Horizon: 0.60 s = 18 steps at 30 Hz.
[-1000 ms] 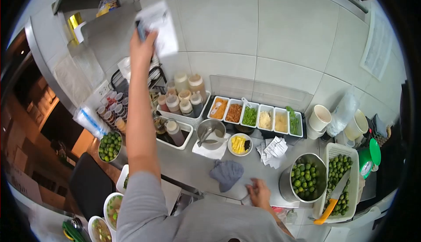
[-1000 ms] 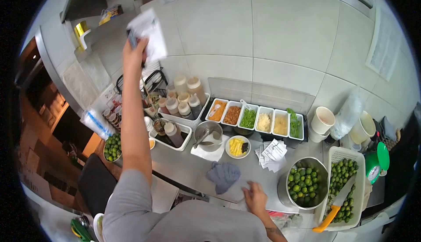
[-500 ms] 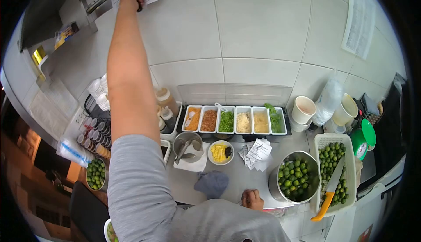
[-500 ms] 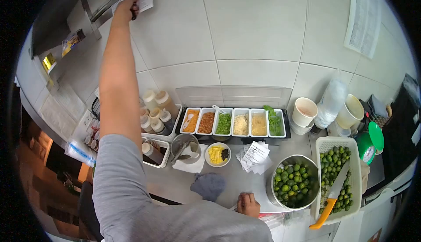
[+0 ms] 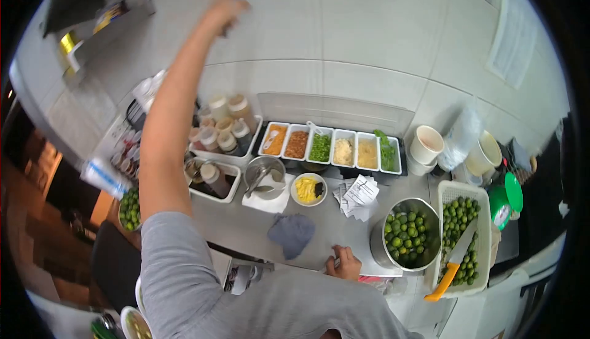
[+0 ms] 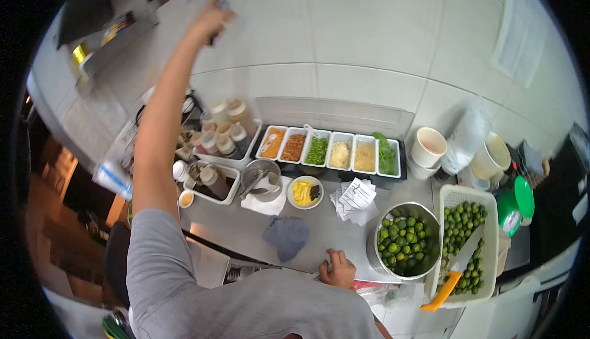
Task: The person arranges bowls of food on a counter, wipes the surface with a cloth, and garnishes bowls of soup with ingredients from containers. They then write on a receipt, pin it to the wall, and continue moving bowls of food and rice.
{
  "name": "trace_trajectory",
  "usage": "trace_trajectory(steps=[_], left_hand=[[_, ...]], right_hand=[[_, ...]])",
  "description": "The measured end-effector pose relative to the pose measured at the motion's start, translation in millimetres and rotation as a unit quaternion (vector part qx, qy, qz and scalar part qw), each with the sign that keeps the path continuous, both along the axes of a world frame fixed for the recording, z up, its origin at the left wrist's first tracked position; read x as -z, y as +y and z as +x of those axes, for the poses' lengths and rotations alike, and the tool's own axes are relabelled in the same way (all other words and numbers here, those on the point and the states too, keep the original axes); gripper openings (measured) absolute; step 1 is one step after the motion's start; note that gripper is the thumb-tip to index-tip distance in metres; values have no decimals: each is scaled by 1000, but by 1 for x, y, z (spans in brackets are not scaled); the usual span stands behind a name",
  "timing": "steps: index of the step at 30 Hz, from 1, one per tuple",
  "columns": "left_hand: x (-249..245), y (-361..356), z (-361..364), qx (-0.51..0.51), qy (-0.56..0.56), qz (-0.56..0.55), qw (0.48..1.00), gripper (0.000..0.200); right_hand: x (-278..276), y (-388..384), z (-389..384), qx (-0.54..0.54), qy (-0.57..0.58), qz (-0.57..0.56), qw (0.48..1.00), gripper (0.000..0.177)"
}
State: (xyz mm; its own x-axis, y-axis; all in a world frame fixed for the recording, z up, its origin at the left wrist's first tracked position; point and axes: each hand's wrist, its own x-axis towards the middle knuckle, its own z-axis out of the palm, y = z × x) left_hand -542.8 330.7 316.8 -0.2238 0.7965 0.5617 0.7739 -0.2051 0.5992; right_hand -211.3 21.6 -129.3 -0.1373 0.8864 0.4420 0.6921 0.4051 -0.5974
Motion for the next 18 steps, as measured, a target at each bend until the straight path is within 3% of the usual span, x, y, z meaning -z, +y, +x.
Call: trace_trajectory(steps=[3,5,7,8,12,13,15,16,18], left_hand=[[74,-69,15,83,128,-243,958,49],[118,-138,20,118,179,-334,918,46],[177,-194,-12,156,277,-276,907,43],[188,-232,-21,162,227,-298,913,35],[208,-374,-68,-55,190,-379,904,35],[212,-411,-85,-106,186,-392,895,36],[228,-485,-125,-176,119,-354,911,36],[228,-524,-131,-242,136,-321,906,37],[212,-591,-139,-324,-29,-359,875,41]], right_hand=[[2,-2,-1,4,-3,14,1000,27],[5,-2,1,-11,6,32,999,23],[5,-1,5,-26,12,44,999,20],[5,-1,7,-34,13,47,998,18],[14,5,13,-88,56,56,993,14],[22,7,11,-107,137,22,985,14],[25,9,17,-84,105,-17,991,19],[27,8,17,-95,159,-39,982,20],[33,11,19,-102,155,-19,983,21]])
